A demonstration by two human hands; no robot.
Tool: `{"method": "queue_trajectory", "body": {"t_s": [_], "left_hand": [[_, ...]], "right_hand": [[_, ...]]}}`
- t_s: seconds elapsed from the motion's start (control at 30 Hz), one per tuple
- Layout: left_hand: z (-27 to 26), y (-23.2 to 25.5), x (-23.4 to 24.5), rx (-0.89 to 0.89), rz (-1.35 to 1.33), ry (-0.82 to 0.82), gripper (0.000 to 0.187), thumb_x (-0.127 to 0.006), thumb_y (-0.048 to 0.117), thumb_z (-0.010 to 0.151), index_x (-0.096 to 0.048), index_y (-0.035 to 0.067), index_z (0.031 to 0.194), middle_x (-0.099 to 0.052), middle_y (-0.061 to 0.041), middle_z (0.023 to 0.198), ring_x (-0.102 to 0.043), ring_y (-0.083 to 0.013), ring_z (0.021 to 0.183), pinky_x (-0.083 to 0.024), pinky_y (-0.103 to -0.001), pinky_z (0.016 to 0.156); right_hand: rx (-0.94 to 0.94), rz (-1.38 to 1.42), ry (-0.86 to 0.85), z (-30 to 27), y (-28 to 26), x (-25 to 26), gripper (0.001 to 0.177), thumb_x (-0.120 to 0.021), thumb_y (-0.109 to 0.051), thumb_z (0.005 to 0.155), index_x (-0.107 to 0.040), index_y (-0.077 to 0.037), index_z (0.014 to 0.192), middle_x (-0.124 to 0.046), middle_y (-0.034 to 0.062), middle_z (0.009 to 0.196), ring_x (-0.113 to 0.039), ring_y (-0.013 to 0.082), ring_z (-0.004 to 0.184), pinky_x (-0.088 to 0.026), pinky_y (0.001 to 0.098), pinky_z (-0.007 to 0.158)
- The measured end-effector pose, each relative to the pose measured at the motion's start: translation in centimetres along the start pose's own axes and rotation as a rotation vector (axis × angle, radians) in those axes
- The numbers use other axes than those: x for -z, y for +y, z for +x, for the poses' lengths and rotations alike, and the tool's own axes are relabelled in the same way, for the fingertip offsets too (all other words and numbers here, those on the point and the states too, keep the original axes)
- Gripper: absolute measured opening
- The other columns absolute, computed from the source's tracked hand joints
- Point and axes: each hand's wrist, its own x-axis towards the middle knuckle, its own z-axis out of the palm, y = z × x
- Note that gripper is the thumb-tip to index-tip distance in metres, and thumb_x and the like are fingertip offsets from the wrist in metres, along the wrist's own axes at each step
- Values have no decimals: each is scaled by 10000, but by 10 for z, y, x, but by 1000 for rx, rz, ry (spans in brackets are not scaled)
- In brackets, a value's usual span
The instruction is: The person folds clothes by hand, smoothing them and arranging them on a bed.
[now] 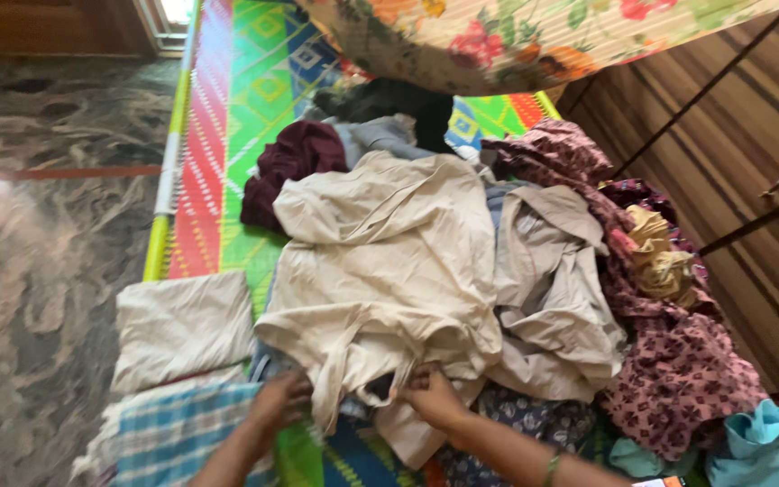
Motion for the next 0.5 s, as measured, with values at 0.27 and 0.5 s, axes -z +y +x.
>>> {"method": "queue_trajectory", "body": {"t_s": [0.27,0.5], "left_hand": [[-20,-41,19,-306,109,-122,278,-761,208,826,-744,14,1024,-743,-113,924,-710,-197,755,-554,-336,712],[-41,-100,16,-420,350,157,428,-860,111,705,-724,33,1103,-774,-92,1023,-724,-206,935,-574,-362,873]], "right_hand": [[48,847,359,-25,17,-54,404,-839,-162,799,-589,-83,1106,-704,24,899,-648,158,768,-521,317,697],[315,622,32,-98,80,-113,176,-774,-154,886,-723,-14,980,-732,28,847,-627,95,747,-493,260,685]]}}
